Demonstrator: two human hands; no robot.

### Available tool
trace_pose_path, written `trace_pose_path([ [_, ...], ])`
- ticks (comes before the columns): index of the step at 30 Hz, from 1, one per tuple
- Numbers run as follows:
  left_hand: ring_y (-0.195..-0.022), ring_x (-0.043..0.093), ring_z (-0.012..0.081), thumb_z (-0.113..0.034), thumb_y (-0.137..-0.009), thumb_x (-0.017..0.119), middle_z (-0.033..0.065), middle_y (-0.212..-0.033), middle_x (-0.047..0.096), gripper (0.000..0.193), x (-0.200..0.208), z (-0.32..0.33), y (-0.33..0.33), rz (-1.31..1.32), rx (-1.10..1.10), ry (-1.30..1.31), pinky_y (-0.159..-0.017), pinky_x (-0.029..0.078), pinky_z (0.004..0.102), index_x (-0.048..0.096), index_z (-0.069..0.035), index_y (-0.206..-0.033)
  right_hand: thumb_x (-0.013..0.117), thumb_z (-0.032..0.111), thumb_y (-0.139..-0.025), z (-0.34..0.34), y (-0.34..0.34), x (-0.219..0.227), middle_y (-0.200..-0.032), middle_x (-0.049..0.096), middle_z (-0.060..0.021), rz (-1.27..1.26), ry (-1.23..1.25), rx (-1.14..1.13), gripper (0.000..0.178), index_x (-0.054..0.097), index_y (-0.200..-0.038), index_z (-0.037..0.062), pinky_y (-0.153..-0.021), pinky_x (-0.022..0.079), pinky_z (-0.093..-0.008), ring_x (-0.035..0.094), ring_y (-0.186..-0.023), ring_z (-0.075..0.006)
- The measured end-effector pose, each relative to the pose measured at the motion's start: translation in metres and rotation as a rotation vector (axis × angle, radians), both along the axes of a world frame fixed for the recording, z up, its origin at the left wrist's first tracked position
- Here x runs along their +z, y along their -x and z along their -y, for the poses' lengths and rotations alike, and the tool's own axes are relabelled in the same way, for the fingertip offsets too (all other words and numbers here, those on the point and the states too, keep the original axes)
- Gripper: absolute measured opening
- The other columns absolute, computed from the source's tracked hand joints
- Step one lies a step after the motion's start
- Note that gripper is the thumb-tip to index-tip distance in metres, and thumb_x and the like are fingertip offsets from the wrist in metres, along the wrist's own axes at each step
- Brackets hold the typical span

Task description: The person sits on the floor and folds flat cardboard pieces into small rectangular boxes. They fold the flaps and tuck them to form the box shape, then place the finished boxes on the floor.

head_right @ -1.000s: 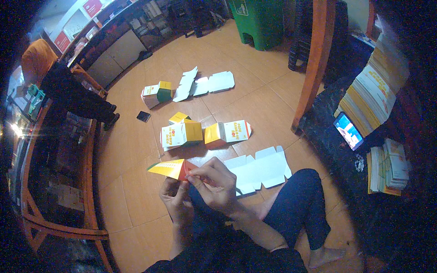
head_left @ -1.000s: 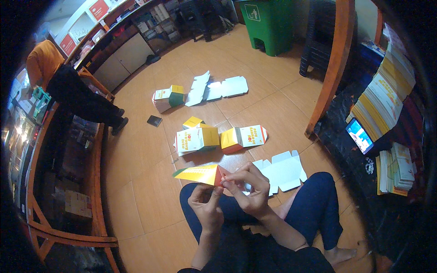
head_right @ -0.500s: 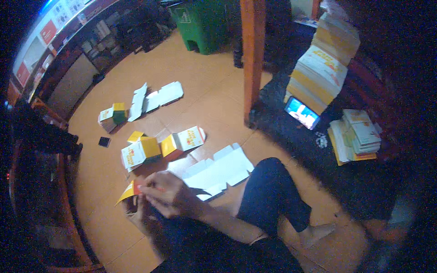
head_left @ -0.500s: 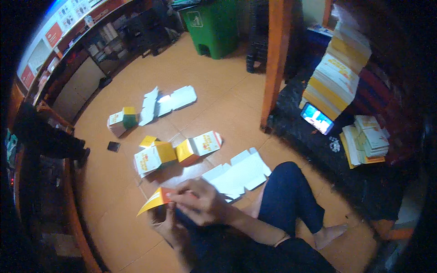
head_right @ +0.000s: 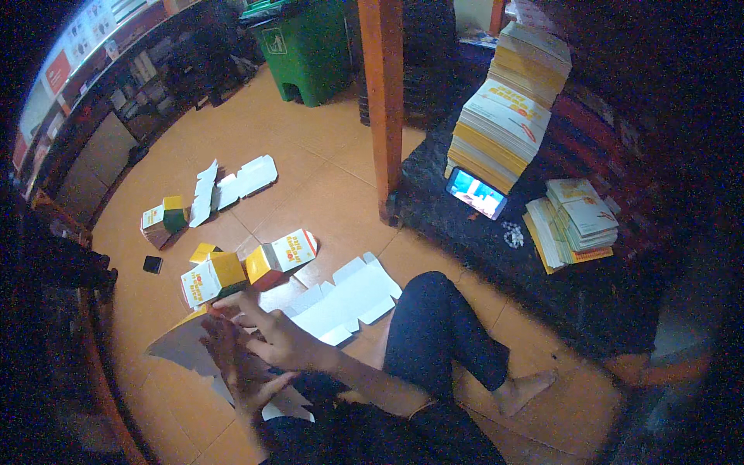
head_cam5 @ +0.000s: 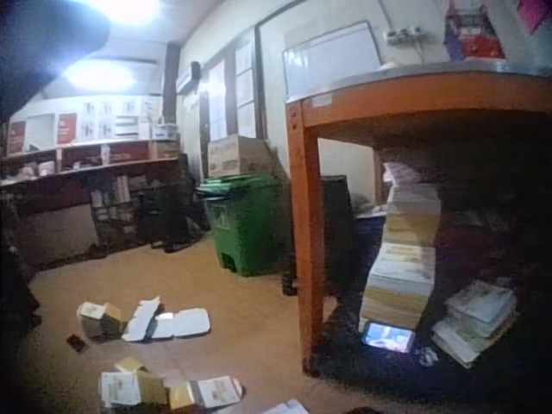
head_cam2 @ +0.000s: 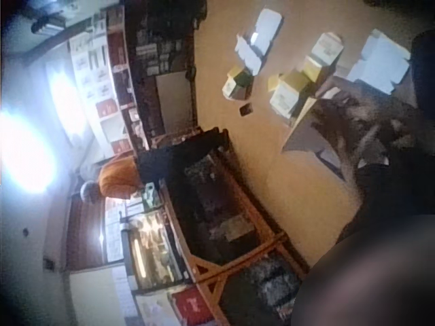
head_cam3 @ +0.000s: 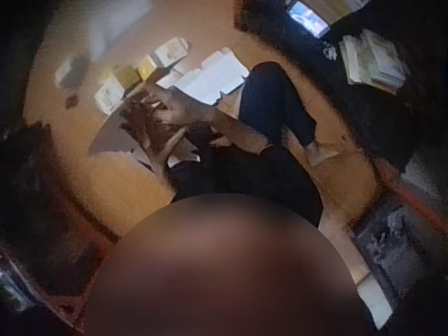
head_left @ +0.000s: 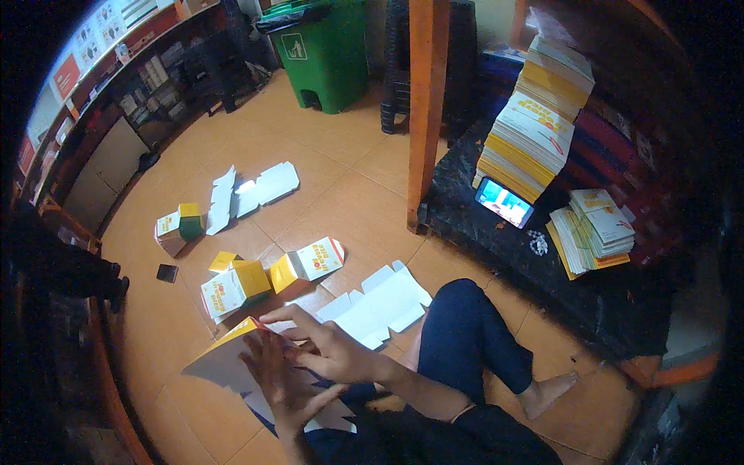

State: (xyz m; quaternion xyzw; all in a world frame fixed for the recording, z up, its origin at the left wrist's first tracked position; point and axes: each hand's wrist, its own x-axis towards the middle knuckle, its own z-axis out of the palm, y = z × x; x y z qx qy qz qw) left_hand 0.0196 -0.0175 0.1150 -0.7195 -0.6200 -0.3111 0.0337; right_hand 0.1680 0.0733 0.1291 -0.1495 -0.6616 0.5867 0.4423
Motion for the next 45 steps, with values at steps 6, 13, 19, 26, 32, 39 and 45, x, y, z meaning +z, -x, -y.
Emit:
trace_pose_path([
  [6, -0.110, 0.065, 0.0327, -0.021, -0.081, 0.080, 0.0169, -0.117, 0.069, 0.040, -0.025, -0.003, 0.004, 0.356, 0.107, -0.403, -0.101, 0.047, 0.0454, 0.067, -0.001, -0.113, 0.068, 0.007, -0.094, 0.002, 0.004, 0.005, -0.116, 0.068, -0.0118, 0.039, 0.195, -0.129, 0.034, 0.058, -0.126, 0.0032, -0.088, 0.060, -0.0340, 0.070, -0.105, -0.0224],
  [13, -0.094, 0.063, 0.0221, -0.016, -0.091, 0.066, 0.0100, -0.101, 0.067, 0.016, -0.031, 0.005, 0.015, 1.119, 0.317, -0.143, -0.085, 0.052, 0.0352, 0.064, -0.004, -0.100, 0.073, -0.001, -0.082, 0.000, 0.014, -0.005, -0.098, 0.069, -0.0102, -0.023, -0.194, -0.220, 0.026, 0.068, -0.107, 0.0050, -0.075, 0.058, -0.0326, 0.070, -0.089, -0.0235],
  [19, -0.096, 0.059, 0.0204, -0.027, -0.102, 0.055, 0.0085, -0.106, 0.058, 0.031, -0.060, 0.002, 0.033, 1.558, 0.102, -0.161, -0.087, 0.049, 0.0320, 0.053, -0.001, -0.119, 0.075, -0.004, -0.074, 0.008, 0.036, -0.016, -0.100, 0.069, -0.0118, -0.068, -0.392, -0.223, 0.043, 0.068, -0.116, 0.0066, -0.081, 0.056, -0.0380, 0.068, -0.090, -0.0293],
  [26, -0.102, 0.062, 0.0190, -0.008, -0.092, 0.065, 0.0107, -0.112, 0.064, 0.031, -0.028, 0.010, 0.011, 1.294, 0.246, -0.057, -0.089, 0.051, 0.0303, 0.061, 0.006, -0.120, 0.071, -0.008, -0.072, 0.011, 0.039, -0.020, -0.093, 0.064, -0.0116, -0.028, -0.334, -0.332, 0.033, 0.060, -0.101, 0.0028, -0.075, 0.055, -0.0389, 0.066, -0.086, -0.0306],
  [32, -0.108, 0.061, 0.0194, -0.002, -0.093, 0.061, 0.0122, -0.118, 0.066, 0.030, -0.016, 0.010, 0.006, 1.302, 0.196, -0.081, -0.092, 0.050, 0.0311, 0.062, 0.007, -0.122, 0.071, -0.005, -0.075, 0.013, 0.043, -0.019, -0.093, 0.063, -0.0127, -0.047, -0.424, -0.400, 0.024, 0.059, -0.095, 0.0019, -0.078, 0.054, -0.0402, 0.065, -0.089, -0.0315],
  [39, -0.106, 0.064, 0.0238, -0.010, -0.099, 0.056, 0.0158, -0.122, 0.065, 0.033, -0.028, 0.008, 0.021, 1.369, 0.130, -0.151, -0.095, 0.051, 0.0338, 0.057, 0.005, -0.128, 0.075, 0.010, -0.085, 0.009, 0.039, -0.017, -0.107, 0.063, -0.0152, -0.087, -0.485, -0.116, 0.024, 0.065, -0.105, -0.0008, -0.091, 0.054, -0.0395, 0.064, -0.106, -0.0345],
  [45, -0.105, 0.066, 0.0273, -0.016, -0.099, 0.058, 0.0181, -0.123, 0.061, 0.039, -0.018, 0.002, 0.019, 1.664, -0.051, -0.289, -0.092, 0.056, 0.0361, 0.051, 0.006, -0.130, 0.076, 0.018, -0.083, 0.014, 0.039, -0.014, -0.139, 0.047, -0.0212, -0.009, -0.470, -0.089, 0.054, 0.054, -0.130, 0.0027, -0.094, 0.053, -0.0437, 0.058, -0.117, -0.0399],
])
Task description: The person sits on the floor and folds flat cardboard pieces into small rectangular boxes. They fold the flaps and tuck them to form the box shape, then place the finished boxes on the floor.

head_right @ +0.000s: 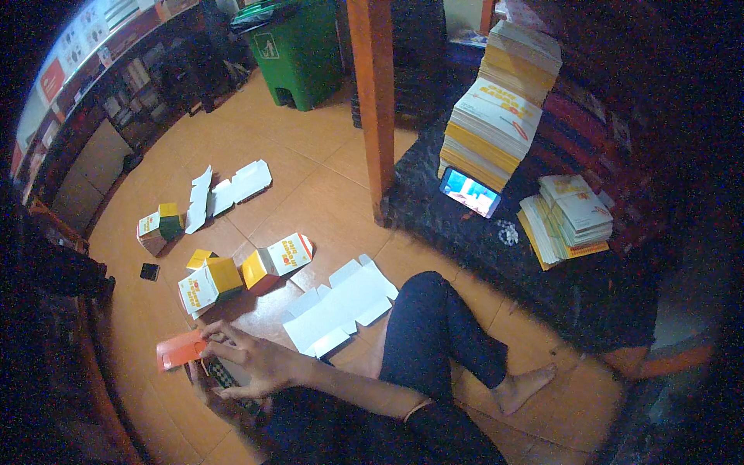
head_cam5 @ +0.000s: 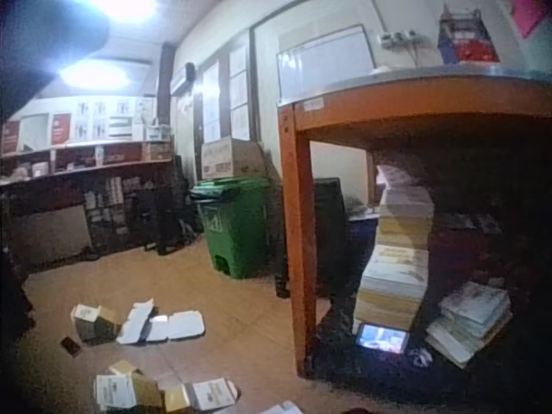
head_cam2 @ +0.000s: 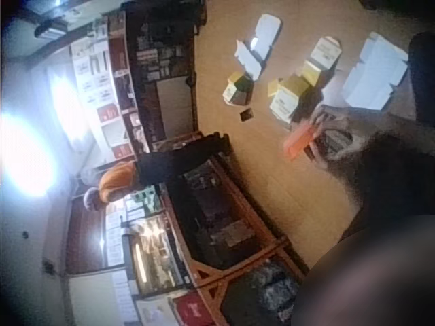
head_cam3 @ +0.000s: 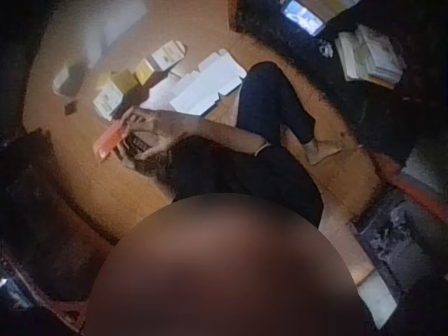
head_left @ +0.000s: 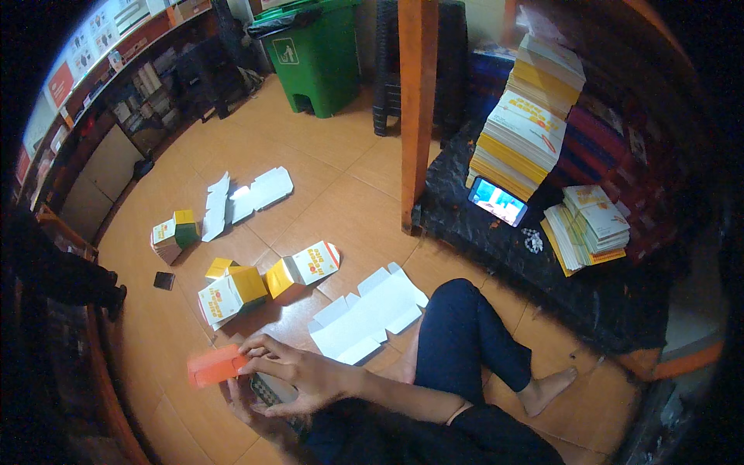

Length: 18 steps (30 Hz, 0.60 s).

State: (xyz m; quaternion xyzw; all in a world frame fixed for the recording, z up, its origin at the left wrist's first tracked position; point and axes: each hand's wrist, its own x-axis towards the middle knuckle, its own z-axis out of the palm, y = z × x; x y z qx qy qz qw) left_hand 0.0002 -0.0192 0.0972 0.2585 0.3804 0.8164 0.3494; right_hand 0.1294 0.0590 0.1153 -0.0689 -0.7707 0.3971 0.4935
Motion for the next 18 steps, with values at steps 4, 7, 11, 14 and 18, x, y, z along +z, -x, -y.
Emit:
trace_pose_path([
  [4, -0.104, 0.066, 0.0269, -0.020, -0.100, 0.059, 0.0183, -0.121, 0.061, 0.037, 0.005, -0.001, 0.006, -0.206, 0.339, 0.098, -0.088, 0.058, 0.0349, 0.053, 0.007, -0.124, 0.069, 0.014, -0.083, 0.001, -0.004, -0.005, -0.120, 0.060, -0.0237, 0.264, 0.188, 0.017, 0.058, 0.048, -0.136, 0.0086, -0.087, 0.055, -0.0461, 0.064, -0.107, -0.0414],
  [7, -0.111, 0.063, 0.0276, -0.018, -0.098, 0.062, 0.0166, -0.120, 0.062, 0.036, 0.001, 0.003, 0.003, -0.105, 0.448, 0.176, -0.099, 0.052, 0.0372, 0.055, 0.008, -0.122, 0.064, 0.012, -0.085, -0.006, -0.007, -0.012, -0.091, 0.068, -0.0186, 0.320, 0.286, -0.087, 0.041, 0.055, -0.125, 0.0084, -0.081, 0.056, -0.0453, 0.069, -0.087, -0.0382],
  [11, -0.123, 0.054, 0.0283, -0.014, -0.087, 0.074, 0.0136, -0.125, 0.057, 0.046, -0.005, 0.003, -0.005, 0.261, -0.039, 0.171, -0.112, 0.040, 0.0419, 0.053, 0.003, -0.124, 0.059, 0.014, -0.091, -0.022, -0.009, -0.021, -0.090, 0.061, -0.0170, 0.325, 0.148, -0.316, 0.014, 0.058, -0.100, 0.0031, -0.073, 0.055, -0.0492, 0.065, -0.085, -0.0403],
  [14, -0.130, 0.047, 0.0285, -0.011, -0.074, 0.083, 0.0126, -0.132, 0.048, 0.063, -0.001, 0.004, -0.013, -0.693, -0.147, 0.175, -0.115, 0.035, 0.0444, 0.050, -0.004, -0.127, 0.058, 0.013, -0.094, -0.024, -0.008, -0.021, -0.090, 0.061, -0.0169, 0.172, 0.197, -0.415, 0.012, 0.058, -0.100, 0.0026, -0.071, 0.054, -0.0480, 0.066, -0.084, -0.0394],
  [18, -0.133, 0.045, 0.0329, -0.012, -0.067, 0.087, 0.0134, -0.138, 0.043, 0.070, 0.004, -0.009, -0.023, -1.330, -0.008, 0.272, -0.115, 0.035, 0.0473, 0.049, -0.008, -0.125, 0.060, 0.009, -0.096, -0.015, -0.003, -0.012, -0.088, 0.059, -0.0153, -0.024, 0.318, -0.401, 0.009, 0.060, -0.099, 0.0006, -0.068, 0.052, -0.0438, 0.065, -0.080, -0.0378],
])
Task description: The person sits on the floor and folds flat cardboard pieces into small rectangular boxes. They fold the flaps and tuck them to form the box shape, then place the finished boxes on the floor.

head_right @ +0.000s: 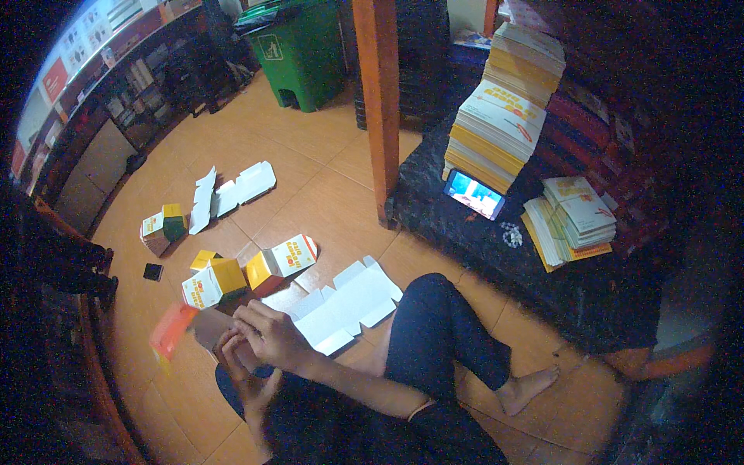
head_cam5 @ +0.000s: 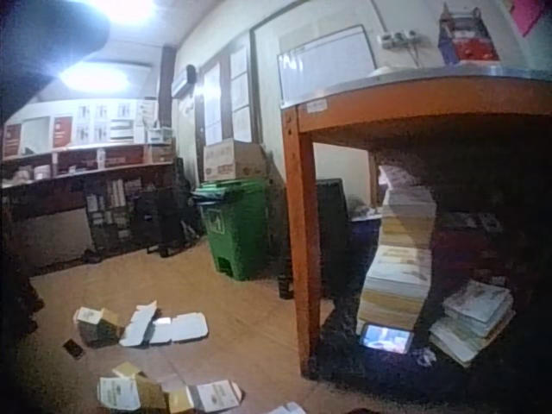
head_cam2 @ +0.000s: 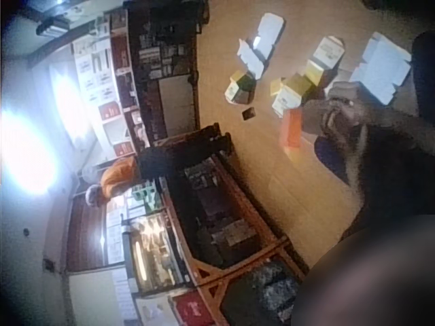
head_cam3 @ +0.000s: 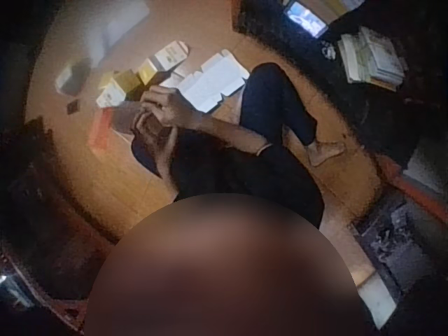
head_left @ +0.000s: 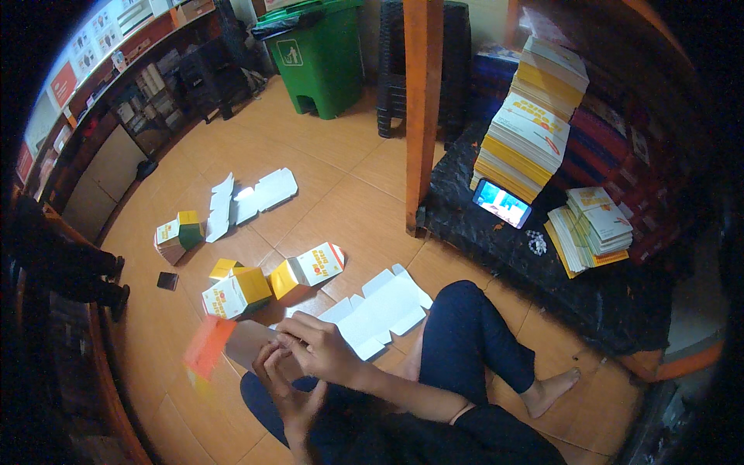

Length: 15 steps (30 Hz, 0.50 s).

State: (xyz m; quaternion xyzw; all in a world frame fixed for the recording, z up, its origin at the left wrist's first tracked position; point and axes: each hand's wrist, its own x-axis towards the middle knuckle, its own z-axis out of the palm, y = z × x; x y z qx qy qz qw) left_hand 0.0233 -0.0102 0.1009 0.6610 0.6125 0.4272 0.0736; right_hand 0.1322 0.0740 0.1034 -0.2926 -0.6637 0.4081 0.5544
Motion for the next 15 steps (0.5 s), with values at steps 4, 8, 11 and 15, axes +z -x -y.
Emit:
trace_pose_path([
  [4, -0.122, 0.056, 0.0352, -0.012, -0.074, 0.084, 0.0151, -0.124, 0.059, 0.044, -0.005, -0.014, -0.010, 0.031, 0.189, -0.260, -0.107, 0.044, 0.0462, 0.062, -0.004, -0.112, 0.061, 0.009, -0.096, 0.009, 0.004, 0.010, -0.087, 0.058, -0.0145, -0.070, 0.071, -0.029, 0.010, 0.061, -0.102, 0.0010, -0.067, 0.052, -0.0410, 0.065, -0.080, -0.0348],
  [8, -0.107, 0.065, 0.0309, -0.008, -0.079, 0.079, 0.0116, -0.101, 0.070, 0.020, -0.006, -0.016, -0.006, 0.032, 0.328, -0.295, -0.095, 0.051, 0.0430, 0.070, -0.004, -0.096, 0.061, 0.008, -0.096, 0.012, 0.002, 0.015, -0.088, 0.058, -0.0135, -0.129, 0.041, -0.075, 0.012, 0.063, -0.106, 0.0022, -0.067, 0.051, -0.0400, 0.064, -0.080, -0.0327],
  [11, -0.100, 0.066, 0.0260, -0.005, -0.077, 0.079, 0.0086, -0.098, 0.072, 0.018, -0.002, -0.014, -0.004, 0.030, 0.366, -0.251, -0.087, 0.052, 0.0389, 0.072, -0.007, -0.094, 0.061, 0.007, -0.096, 0.008, -0.003, 0.018, -0.088, 0.057, -0.0127, -0.087, -0.106, -0.130, 0.013, 0.063, -0.109, 0.0032, -0.066, 0.051, -0.0397, 0.063, -0.078, -0.0322],
  [15, -0.091, 0.066, 0.0243, -0.017, -0.080, 0.080, 0.0075, -0.096, 0.069, 0.022, 0.001, -0.014, -0.008, -0.030, 0.214, -0.183, -0.081, 0.053, 0.0364, 0.072, -0.007, -0.099, 0.062, 0.004, -0.094, 0.005, -0.011, 0.019, -0.087, 0.057, -0.0127, -0.114, -0.090, -0.111, 0.015, 0.063, -0.109, 0.0035, -0.067, 0.051, -0.0399, 0.061, -0.076, -0.0326],
])
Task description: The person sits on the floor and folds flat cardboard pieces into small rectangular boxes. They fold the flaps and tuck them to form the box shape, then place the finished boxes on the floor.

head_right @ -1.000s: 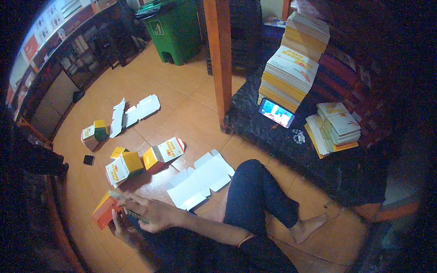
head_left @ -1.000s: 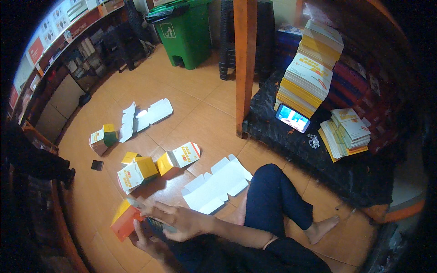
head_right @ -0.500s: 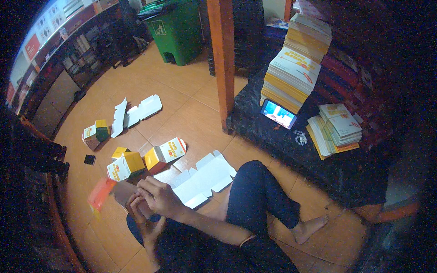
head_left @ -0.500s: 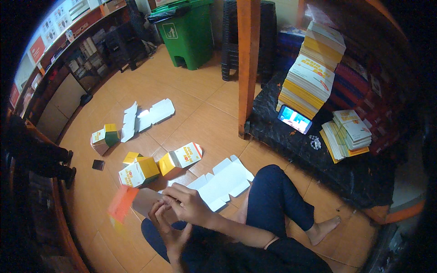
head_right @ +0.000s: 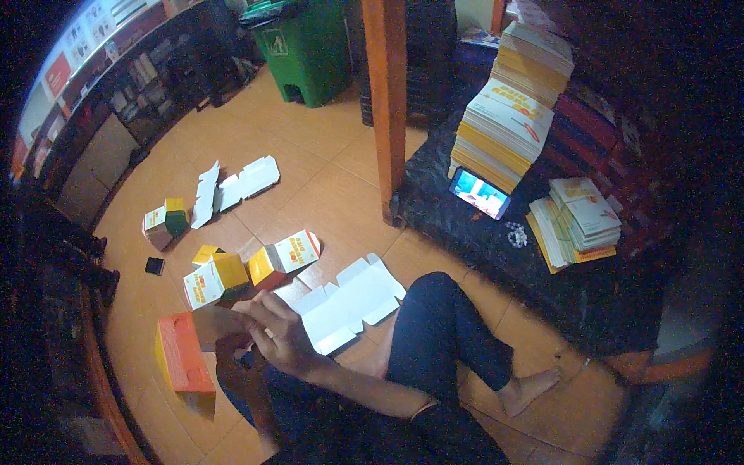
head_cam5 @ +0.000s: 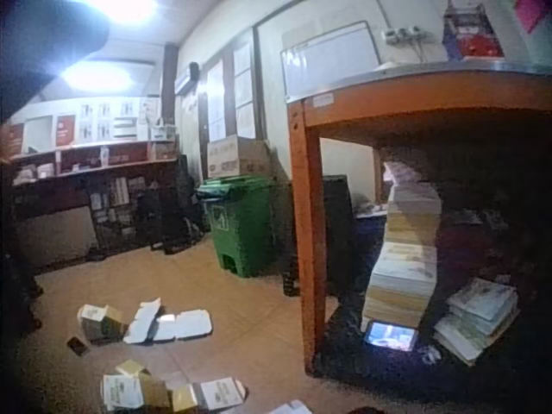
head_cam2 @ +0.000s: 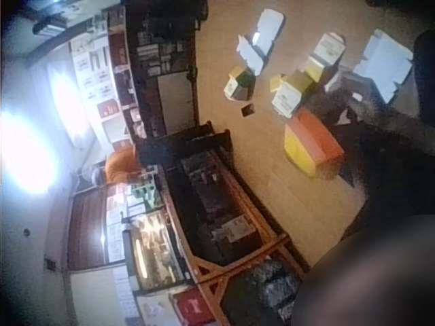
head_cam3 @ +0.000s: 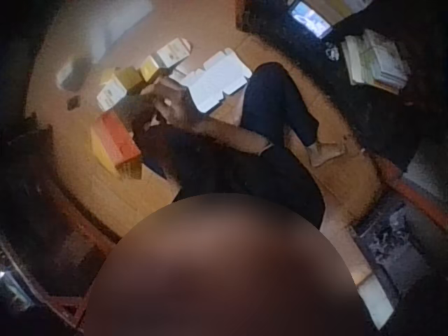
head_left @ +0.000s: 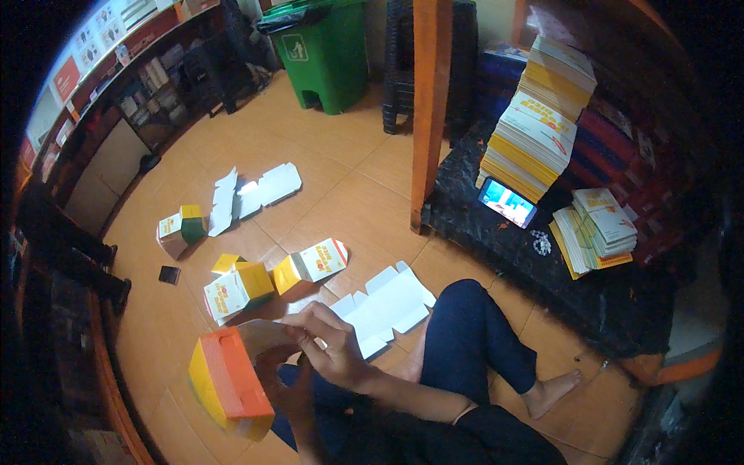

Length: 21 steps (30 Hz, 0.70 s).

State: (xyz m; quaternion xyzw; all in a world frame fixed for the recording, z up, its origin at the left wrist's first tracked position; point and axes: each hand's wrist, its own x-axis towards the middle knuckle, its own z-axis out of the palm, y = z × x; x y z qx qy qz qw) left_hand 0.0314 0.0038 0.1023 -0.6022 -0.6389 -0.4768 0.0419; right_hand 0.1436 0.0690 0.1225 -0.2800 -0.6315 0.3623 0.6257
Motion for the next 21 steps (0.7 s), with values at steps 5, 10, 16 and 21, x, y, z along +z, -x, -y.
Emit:
trace_pose_path([
  [5, -0.077, 0.065, 0.0193, 0.000, -0.072, 0.081, 0.0036, -0.085, 0.070, 0.020, -0.004, -0.001, -0.007, 0.117, -0.023, 0.007, -0.073, 0.051, 0.0311, 0.074, -0.009, -0.089, 0.063, 0.003, -0.093, -0.004, -0.004, 0.001, -0.089, 0.060, -0.0138, 0.035, -0.044, -0.114, 0.016, 0.064, -0.109, 0.0024, -0.069, 0.052, -0.0398, 0.066, -0.083, -0.0317],
  [10, -0.078, 0.062, 0.0093, 0.001, -0.079, 0.078, 0.0031, -0.083, 0.070, 0.010, -0.010, -0.001, -0.004, 0.731, 0.020, 0.073, -0.070, 0.047, 0.0267, 0.074, -0.004, -0.087, 0.070, 0.001, -0.087, 0.000, -0.005, 0.007, -0.089, 0.068, -0.0109, 0.119, -0.010, -0.059, 0.014, 0.070, -0.101, 0.0029, -0.072, 0.052, -0.0350, 0.065, -0.082, -0.0264],
  [16, -0.080, 0.061, 0.0084, 0.003, -0.085, 0.071, 0.0058, -0.088, 0.072, 0.004, -0.019, -0.011, -0.005, 1.084, 0.036, -0.143, -0.071, 0.047, 0.0265, 0.071, 0.004, -0.089, 0.079, -0.002, -0.074, 0.000, 0.000, 0.010, -0.085, 0.071, -0.0074, 0.288, -0.174, 0.059, 0.022, 0.075, -0.093, 0.0064, -0.072, 0.053, -0.0347, 0.067, -0.081, -0.0255],
  [21, -0.083, 0.065, 0.0119, 0.004, -0.086, 0.067, 0.0072, -0.090, 0.073, 0.009, -0.014, -0.008, 0.006, 1.291, -0.086, -0.076, -0.076, 0.050, 0.0278, 0.072, 0.005, -0.094, 0.078, -0.007, -0.071, -0.010, 0.008, -0.001, -0.090, 0.073, -0.0088, 0.285, -0.239, 0.058, 0.032, 0.074, -0.100, 0.0050, -0.072, 0.056, -0.0339, 0.070, -0.080, -0.0256],
])
